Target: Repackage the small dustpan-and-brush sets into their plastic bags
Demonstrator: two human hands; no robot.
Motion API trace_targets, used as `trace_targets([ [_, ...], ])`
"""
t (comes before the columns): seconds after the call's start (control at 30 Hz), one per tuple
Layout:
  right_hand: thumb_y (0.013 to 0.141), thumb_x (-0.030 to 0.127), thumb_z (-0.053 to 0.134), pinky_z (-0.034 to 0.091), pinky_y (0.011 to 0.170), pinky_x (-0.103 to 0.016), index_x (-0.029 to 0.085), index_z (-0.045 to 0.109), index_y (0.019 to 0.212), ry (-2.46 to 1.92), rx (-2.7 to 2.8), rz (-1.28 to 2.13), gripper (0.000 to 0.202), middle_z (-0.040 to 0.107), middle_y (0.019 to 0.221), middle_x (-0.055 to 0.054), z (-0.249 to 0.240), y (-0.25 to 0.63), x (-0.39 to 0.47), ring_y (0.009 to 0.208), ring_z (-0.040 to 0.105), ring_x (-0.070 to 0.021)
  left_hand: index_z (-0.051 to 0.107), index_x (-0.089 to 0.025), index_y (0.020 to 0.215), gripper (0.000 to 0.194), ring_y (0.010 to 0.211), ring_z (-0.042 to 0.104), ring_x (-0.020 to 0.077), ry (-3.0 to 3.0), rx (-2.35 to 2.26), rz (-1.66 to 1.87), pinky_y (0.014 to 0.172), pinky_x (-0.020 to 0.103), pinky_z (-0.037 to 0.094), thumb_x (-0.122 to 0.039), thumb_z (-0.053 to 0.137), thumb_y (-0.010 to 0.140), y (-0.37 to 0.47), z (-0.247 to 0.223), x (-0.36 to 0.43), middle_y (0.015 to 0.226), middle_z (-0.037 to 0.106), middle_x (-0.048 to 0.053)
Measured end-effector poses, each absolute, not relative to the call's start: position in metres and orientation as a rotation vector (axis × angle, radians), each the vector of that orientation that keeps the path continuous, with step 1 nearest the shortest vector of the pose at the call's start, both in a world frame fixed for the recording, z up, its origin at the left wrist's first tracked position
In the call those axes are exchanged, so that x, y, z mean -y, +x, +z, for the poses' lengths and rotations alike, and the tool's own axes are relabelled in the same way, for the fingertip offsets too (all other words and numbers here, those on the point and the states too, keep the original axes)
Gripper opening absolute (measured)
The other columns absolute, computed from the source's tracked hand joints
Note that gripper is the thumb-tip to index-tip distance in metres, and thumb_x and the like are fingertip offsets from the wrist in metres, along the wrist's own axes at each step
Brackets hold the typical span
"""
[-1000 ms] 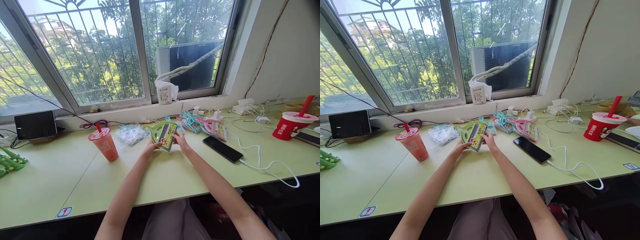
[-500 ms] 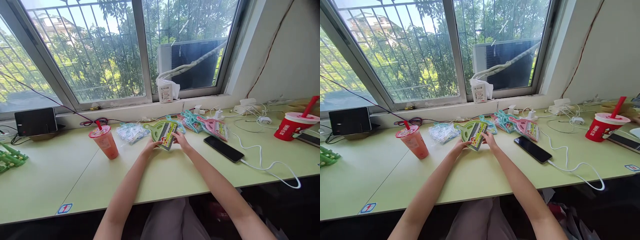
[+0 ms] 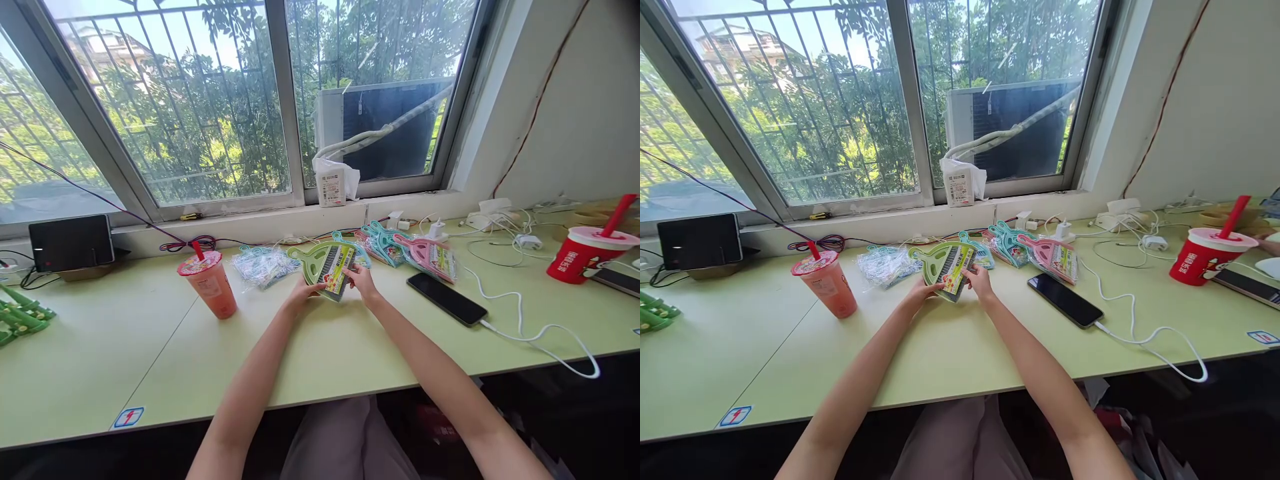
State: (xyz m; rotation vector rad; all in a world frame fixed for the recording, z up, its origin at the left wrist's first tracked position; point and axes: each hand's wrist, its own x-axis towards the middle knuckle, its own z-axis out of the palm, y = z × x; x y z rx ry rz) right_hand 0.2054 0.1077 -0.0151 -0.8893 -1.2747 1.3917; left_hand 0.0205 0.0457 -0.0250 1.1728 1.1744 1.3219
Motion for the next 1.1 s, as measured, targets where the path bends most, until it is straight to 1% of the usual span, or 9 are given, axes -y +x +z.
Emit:
trace_targets([
  [0.13, 0.060, 0.041, 0.071, 0.034, 0.038, -0.020, 0.016, 0.064, 0.085, -0.913, 1.296, 1.371, 0.035, 0.065, 0.069, -0.003, -0.0143, 0.2063, -0.1073, 0.047, 0.049, -0.0086, 0.060, -0.019, 0.117, 0.066, 0.088, 0.068, 0.0228, 1.252, -1.163, 1.287, 0.066, 0.029, 0.051, -0.035, 0.086, 0.058, 0.0183, -0.0245, -0.0446, 0.109, 0.070, 0.011],
  [0.33, 0.063, 0.038, 0.069, 0.038, 0.040, -0.020, 0.016, 0.063, 0.082, -0.927, 1.282, 1.364, 0.030, 0.065, 0.069, -0.003, -0.0160, 0.2048, -0.1046, 0.048, 0.050, -0.0092, 0.060, -0.017, 0.117, 0.067, 0.092, 0.067, 0.0240, 1.262, -1.164, 1.270, 0.067, 0.029, 0.051, -0.029, 0.086, 0.056, 0.0170, -0.0246, -0.0439, 0.109, 0.069, 0.012],
  [0.53, 0.066, 0.036, 0.067, 0.041, 0.044, -0.021, 0.016, 0.062, 0.085, -0.952, 1.250, 1.376, 0.028, 0.067, 0.073, -0.003, -0.0192, 0.2041, -0.1043, 0.051, 0.053, -0.0099, 0.058, -0.016, 0.117, 0.066, 0.096, 0.065, 0.0251, 1.255, -1.179, 1.282, 0.066, 0.028, 0.051, -0.025, 0.086, 0.057, 0.0207, -0.0199, -0.0413, 0.113, 0.068, 0.013],
  [0.6, 0.067, 0.037, 0.067, 0.041, 0.044, -0.020, 0.015, 0.063, 0.086, -0.953, 1.246, 1.376, 0.029, 0.066, 0.072, -0.003, -0.0198, 0.2042, -0.1044, 0.051, 0.052, -0.0094, 0.058, -0.016, 0.116, 0.068, 0.096, 0.065, 0.0259, 1.239, -1.173, 1.291, 0.069, 0.030, 0.052, -0.025, 0.087, 0.055, 0.0218, -0.0186, -0.0407, 0.112, 0.068, 0.013],
  [0.73, 0.068, 0.037, 0.067, 0.042, 0.045, -0.021, 0.016, 0.063, 0.087, -0.952, 1.254, 1.375, 0.029, 0.067, 0.072, -0.003, -0.0209, 0.2041, -0.1047, 0.052, 0.052, -0.0096, 0.057, -0.016, 0.117, 0.073, 0.101, 0.064, 0.0284, 1.202, -1.156, 1.318, 0.081, 0.036, 0.052, -0.022, 0.089, 0.052, 0.0222, -0.0172, -0.0400, 0.110, 0.069, 0.014],
  [0.83, 0.067, 0.037, 0.069, 0.042, 0.045, -0.021, 0.017, 0.063, 0.085, -0.946, 1.265, 1.373, 0.028, 0.066, 0.073, -0.003, -0.0219, 0.2038, -0.1056, 0.052, 0.052, -0.0098, 0.056, -0.016, 0.120, 0.077, 0.106, 0.063, 0.0297, 1.211, -1.118, 1.309, 0.087, 0.039, 0.051, -0.022, 0.089, 0.051, 0.0209, -0.0166, -0.0400, 0.114, 0.068, 0.014],
  [0.97, 0.067, 0.037, 0.070, 0.042, 0.046, -0.021, 0.016, 0.063, 0.083, -0.946, 1.272, 1.381, 0.027, 0.065, 0.071, -0.003, -0.0220, 0.2043, -0.1065, 0.052, 0.051, -0.0094, 0.055, -0.016, 0.121, 0.078, 0.110, 0.061, 0.0292, 1.229, -1.054, 1.311, 0.096, 0.042, 0.048, -0.020, 0.089, 0.050, 0.0190, -0.0177, -0.0414, 0.119, 0.066, 0.014],
  [1.1, 0.068, 0.037, 0.069, 0.042, 0.047, -0.021, 0.017, 0.063, 0.084, -0.953, 1.267, 1.377, 0.027, 0.065, 0.071, -0.002, -0.0199, 0.2046, -0.1054, 0.052, 0.051, -0.0091, 0.056, -0.017, 0.121, 0.077, 0.110, 0.062, 0.0285, 1.226, -1.066, 1.321, 0.097, 0.043, 0.048, -0.019, 0.089, 0.051, 0.0182, -0.0204, -0.0434, 0.120, 0.066, 0.013],
])
